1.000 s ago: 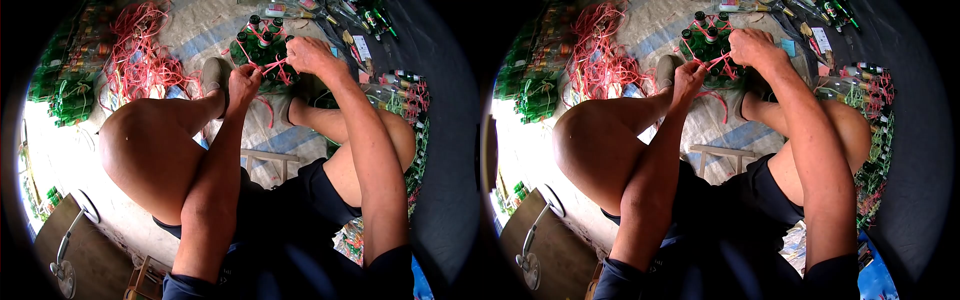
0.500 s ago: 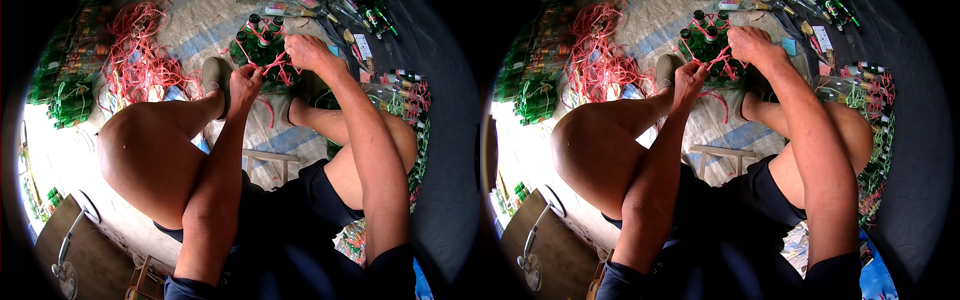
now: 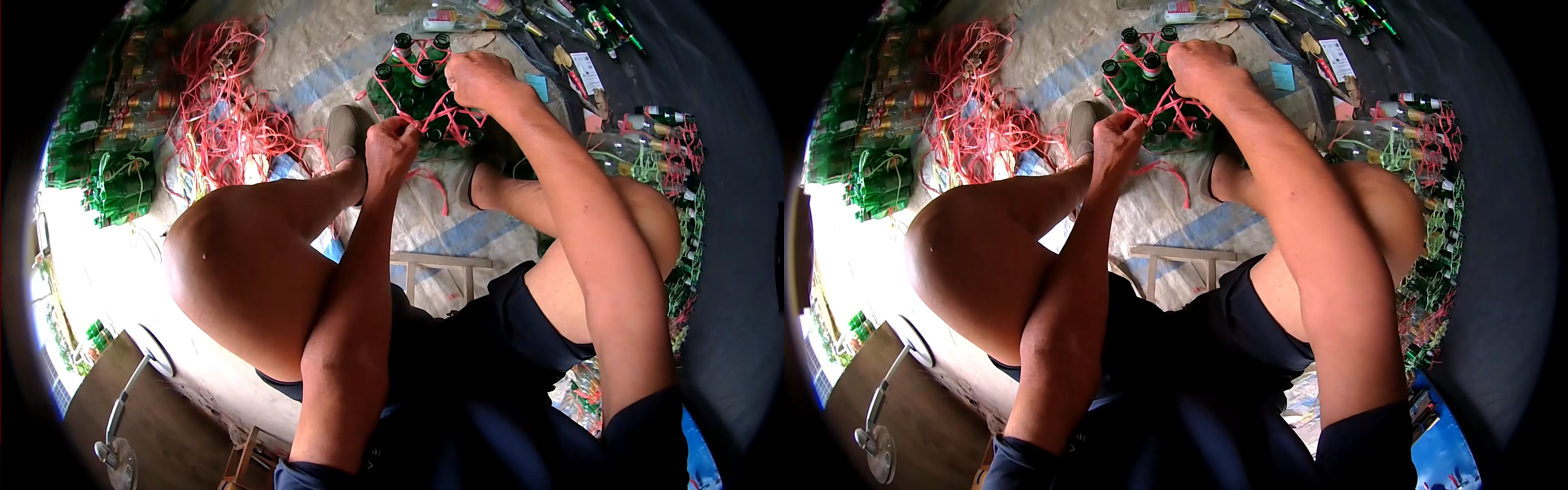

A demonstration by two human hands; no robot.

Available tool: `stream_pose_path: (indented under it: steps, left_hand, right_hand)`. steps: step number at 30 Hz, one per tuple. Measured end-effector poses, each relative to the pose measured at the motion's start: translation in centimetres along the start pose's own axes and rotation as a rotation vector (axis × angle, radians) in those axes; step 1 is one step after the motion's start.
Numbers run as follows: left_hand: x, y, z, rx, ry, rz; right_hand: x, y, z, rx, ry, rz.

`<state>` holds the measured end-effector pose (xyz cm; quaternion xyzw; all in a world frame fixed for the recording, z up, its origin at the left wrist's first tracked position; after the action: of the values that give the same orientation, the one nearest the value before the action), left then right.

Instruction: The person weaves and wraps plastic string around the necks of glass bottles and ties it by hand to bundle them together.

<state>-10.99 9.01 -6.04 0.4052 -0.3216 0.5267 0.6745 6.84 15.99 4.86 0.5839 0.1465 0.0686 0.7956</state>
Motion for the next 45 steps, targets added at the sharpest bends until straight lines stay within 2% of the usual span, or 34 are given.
stream_pose_path:
  steps: [2, 6, 9, 10, 13, 15, 17, 20, 25, 33, 34, 37, 38, 42, 45]
  left_hand:
    - [-0.5, 0.2, -0.3, -0.005, -0.009, 0.008]
    - [-0.1, 0.6, 0.2, -0.032, 0.027, 0.047]
    - [0.3, 1.3, 0.2, 0.009, -0.040, 0.060]
    - [0.1, 1.5, 0.3, -0.006, 0.008, 0.072]
    - [1.5, 2.0, 0.7, 0.027, -0.083, -0.003]
    - [2.6, 2.5, 1.5, 0.064, -0.095, -0.150]
    - [3.4, 2.7, 1.8, 0.087, -0.119, -0.259]
    - [3.7, 2.9, 1.2, 0.104, -0.171, -0.342]
    - [4.8, 3.7, 1.3, 0.122, -0.237, -0.422]
    - [6.1, 4.3, 2.5, 0.128, -0.179, -0.476]
    - [6.1, 4.3, 2.5, 0.117, -0.161, -0.480]
    - [6.3, 4.3, 2.2, 0.073, -0.146, -0.560]
    - [6.5, 4.4, 2.4, 0.081, -0.173, -0.534]
    - [6.5, 4.4, 2.8, 0.078, -0.241, -0.469]
    - [6.9, 4.2, 3.3, 0.086, -0.255, -0.474]
  right_hand:
    - [0.5, -0.5, 0.1, -0.018, -0.067, -0.044]
    - [0.7, -0.6, 1.2, 0.139, -0.142, -0.077]
    - [1.7, -1.5, 2.4, 0.066, -0.219, -0.218]
    - [1.7, -1.6, 3.0, 0.061, -0.222, -0.240]
    - [1.3, -1.4, 4.7, 0.278, -0.298, -0.331]
    - [-0.2, -1.0, 5.7, 0.511, -0.234, -0.375]
    - [-2.4, -1.6, 7.1, 0.576, -0.182, -0.440]
    - [-5.8, -2.2, 8.9, 0.490, -0.147, -0.325]
    - [-6.3, -2.1, 9.0, 0.529, -0.169, -0.294]
    - [-6.3, -3.6, 8.6, 0.464, -0.218, -0.322]
    - [-6.8, -3.0, 9.0, 0.578, -0.157, -0.265]
    - [-7.3, -3.7, 8.6, 0.560, -0.135, -0.297]
    - [-7.9, -3.4, 8.5, 0.717, -0.024, -0.207]
    - [-8.2, -3.3, 8.2, 0.724, -0.034, -0.190]
    - [-8.7, -3.3, 7.9, 0.787, 0.046, -0.215]
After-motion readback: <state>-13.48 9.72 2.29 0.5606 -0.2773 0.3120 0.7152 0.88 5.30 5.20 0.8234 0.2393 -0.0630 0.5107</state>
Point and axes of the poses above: each hand's wrist, its own z-axis away from the middle knuckle, its own y-axis out of the back of the hand, x = y × z, the point moved 8 cm from there along -z, towards the middle knuckle, and after that the axes turned 13 degrees about y, right-handed, at the moved point
